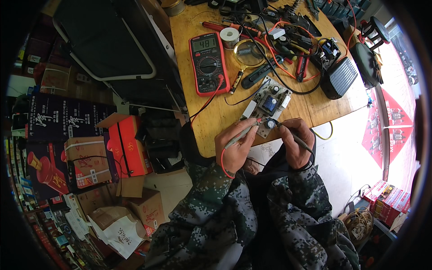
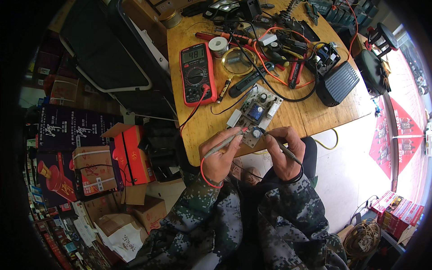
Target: The person retrieves a small electronic circuit board from a cluttered box, moves to a workbench, and uses a multimeter to test the board. They probe various points on the circuit board with the multimeter leads while seated.
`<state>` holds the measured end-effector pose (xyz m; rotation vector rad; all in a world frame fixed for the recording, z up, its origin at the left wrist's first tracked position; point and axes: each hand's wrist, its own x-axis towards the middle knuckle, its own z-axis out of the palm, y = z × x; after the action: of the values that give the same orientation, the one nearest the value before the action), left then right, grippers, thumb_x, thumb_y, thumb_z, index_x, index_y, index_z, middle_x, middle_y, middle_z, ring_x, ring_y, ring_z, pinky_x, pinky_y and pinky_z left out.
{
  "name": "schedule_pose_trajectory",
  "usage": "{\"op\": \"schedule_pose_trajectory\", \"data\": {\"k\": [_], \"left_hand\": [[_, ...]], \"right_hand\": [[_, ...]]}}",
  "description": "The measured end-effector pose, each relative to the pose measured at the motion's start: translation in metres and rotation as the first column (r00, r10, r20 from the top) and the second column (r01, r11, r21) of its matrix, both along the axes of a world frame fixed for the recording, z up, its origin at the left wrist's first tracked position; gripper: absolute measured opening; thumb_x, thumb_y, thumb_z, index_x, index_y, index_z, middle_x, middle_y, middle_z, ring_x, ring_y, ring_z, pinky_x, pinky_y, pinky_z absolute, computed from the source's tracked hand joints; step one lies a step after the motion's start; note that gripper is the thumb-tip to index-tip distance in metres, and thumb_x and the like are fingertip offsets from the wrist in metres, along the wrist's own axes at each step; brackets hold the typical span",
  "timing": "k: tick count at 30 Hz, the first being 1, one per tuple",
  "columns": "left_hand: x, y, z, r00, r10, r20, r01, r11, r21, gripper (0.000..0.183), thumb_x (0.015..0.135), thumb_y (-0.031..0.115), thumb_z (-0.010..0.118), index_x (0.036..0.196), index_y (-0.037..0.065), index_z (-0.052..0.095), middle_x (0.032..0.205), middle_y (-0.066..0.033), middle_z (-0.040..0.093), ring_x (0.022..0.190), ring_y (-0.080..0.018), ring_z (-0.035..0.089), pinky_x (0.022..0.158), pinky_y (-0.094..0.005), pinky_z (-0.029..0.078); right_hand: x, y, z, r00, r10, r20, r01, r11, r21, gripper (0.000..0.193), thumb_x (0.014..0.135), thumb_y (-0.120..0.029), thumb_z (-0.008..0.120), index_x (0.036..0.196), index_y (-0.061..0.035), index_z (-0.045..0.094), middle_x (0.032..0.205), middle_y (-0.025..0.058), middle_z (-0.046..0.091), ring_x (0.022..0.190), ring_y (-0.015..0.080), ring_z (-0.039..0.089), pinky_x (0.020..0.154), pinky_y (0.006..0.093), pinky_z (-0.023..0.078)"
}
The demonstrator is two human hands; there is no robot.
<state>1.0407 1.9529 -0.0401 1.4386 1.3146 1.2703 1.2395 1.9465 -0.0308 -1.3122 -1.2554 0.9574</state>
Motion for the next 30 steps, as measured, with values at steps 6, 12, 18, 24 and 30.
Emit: {"op": "schedule_pose_trajectory", "data": {"k": [6, 12, 18, 24, 30], "left_hand": [[0.0003, 0.0005, 0.0002, 1.000, 0.004, -0.004, -0.004, 1.000, 0.017, 0.021, 0.096, 0.002, 0.077, 0.116, -0.004, 0.076, 0.105, -0.0171, 0.079, 0.091, -0.0240, 0.079, 0.074, -0.0339, 0.062], [0.0002, 0.0007, -0.0009, 1.000, 0.004, -0.011, -0.004, 1.000, 0.031, 0.021, 0.096, 0.002, 0.077, 0.116, -0.004, 0.076, 0.105, -0.0172, 0.079, 0.091, -0.0245, 0.079, 0.074, -0.0342, 0.062], [0.0004, 0.0007, -0.0026, 1.000, 0.004, 0.006, -0.004, 0.999, 0.033, 0.021, 0.096, 0.002, 0.077, 0.116, -0.004, 0.076, 0.105, -0.0168, 0.080, 0.089, -0.0228, 0.078, 0.072, -0.0333, 0.062], [0.0007, 0.0002, -0.0025, 1.000, 0.004, 0.010, -0.004, 1.000, 0.024, 0.020, 0.096, 0.002, 0.077, 0.116, -0.004, 0.076, 0.104, -0.0165, 0.079, 0.087, -0.0211, 0.078, 0.071, -0.0325, 0.061], [0.0004, 0.0006, 0.0015, 1.000, 0.011, -0.019, -0.011, 1.000, 0.025, 0.020, 0.096, 0.002, 0.078, 0.115, -0.004, 0.076, 0.105, -0.0169, 0.079, 0.091, -0.0236, 0.078, 0.073, -0.0342, 0.062]], "right_hand": [[-0.0002, -0.0003, 0.0005, 1.000, 0.002, -0.007, -0.002, 1.000, -0.002, 0.015, 0.098, -0.012, 0.074, 0.099, 0.0022, 0.069, 0.088, 0.0061, 0.071, 0.078, 0.0114, 0.062, 0.074, 0.0271, 0.050], [0.0003, -0.0007, -0.0005, 1.000, -0.002, 0.000, 0.002, 1.000, -0.010, 0.014, 0.098, -0.011, 0.074, 0.099, 0.0021, 0.069, 0.089, 0.0062, 0.071, 0.078, 0.0116, 0.062, 0.074, 0.0271, 0.050], [0.0008, -0.0002, -0.0030, 1.000, 0.005, -0.009, -0.005, 1.000, 0.007, 0.014, 0.098, -0.011, 0.074, 0.099, 0.0020, 0.069, 0.089, 0.0063, 0.071, 0.079, 0.0121, 0.062, 0.074, 0.0273, 0.050], [0.0015, -0.0001, -0.0031, 1.000, 0.001, 0.015, -0.002, 1.000, 0.019, 0.014, 0.098, -0.011, 0.074, 0.100, 0.0021, 0.070, 0.089, 0.0068, 0.071, 0.079, 0.0126, 0.063, 0.074, 0.0275, 0.050], [-0.0002, 0.0008, -0.0001, 1.000, 0.006, 0.009, -0.006, 0.999, 0.040, 0.012, 0.097, -0.009, 0.075, 0.100, 0.0023, 0.071, 0.088, 0.0067, 0.070, 0.080, 0.0133, 0.065, 0.074, 0.0276, 0.050]]}}
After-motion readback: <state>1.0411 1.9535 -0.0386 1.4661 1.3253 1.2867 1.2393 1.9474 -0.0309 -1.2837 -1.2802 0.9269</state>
